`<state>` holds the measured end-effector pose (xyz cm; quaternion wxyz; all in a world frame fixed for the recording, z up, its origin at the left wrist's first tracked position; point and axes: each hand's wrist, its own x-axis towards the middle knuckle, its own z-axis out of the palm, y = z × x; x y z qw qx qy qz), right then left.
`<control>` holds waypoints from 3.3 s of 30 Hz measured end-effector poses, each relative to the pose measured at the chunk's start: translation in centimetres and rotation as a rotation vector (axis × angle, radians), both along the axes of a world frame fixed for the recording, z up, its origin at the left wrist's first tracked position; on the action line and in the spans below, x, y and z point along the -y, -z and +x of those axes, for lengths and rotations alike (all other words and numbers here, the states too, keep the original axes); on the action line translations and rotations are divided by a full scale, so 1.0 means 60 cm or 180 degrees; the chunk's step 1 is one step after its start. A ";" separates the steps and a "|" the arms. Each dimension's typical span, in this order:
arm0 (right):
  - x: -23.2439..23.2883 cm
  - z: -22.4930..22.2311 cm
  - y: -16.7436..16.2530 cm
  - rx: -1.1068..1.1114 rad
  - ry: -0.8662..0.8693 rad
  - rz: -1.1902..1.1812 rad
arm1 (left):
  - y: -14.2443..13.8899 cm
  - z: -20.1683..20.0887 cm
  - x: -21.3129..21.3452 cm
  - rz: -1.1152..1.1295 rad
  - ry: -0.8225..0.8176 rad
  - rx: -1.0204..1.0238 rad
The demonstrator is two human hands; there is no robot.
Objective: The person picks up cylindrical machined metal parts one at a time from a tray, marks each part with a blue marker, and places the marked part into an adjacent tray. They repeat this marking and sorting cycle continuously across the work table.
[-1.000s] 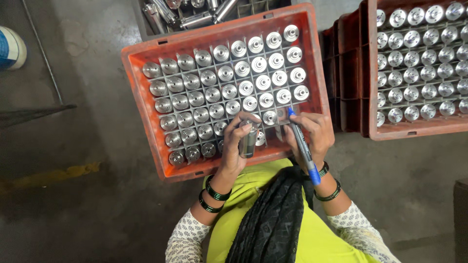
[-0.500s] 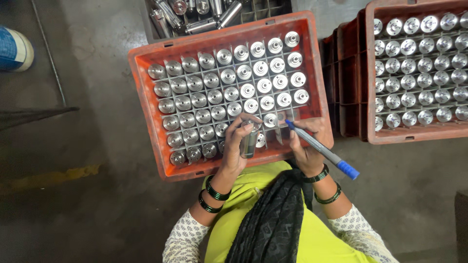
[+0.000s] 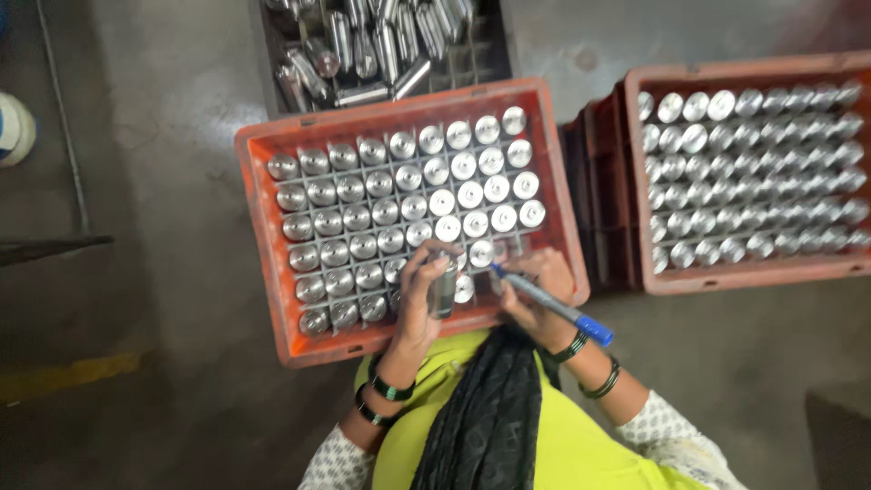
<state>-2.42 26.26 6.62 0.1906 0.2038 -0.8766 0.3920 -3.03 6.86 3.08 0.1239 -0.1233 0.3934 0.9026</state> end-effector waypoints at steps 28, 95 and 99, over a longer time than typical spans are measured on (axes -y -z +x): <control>0.009 -0.015 0.018 0.0110 0.0144 -0.0282 | 0.042 -0.019 -0.003 0.0117 -0.0020 0.0059; 0.015 -0.067 -0.075 0.0608 -0.0327 -0.0426 | 0.025 -0.017 0.004 0.0147 -0.0204 -0.0037; 0.011 -0.069 -0.081 0.0570 -0.0290 -0.0448 | 0.026 -0.016 0.002 0.0152 -0.0179 -0.0023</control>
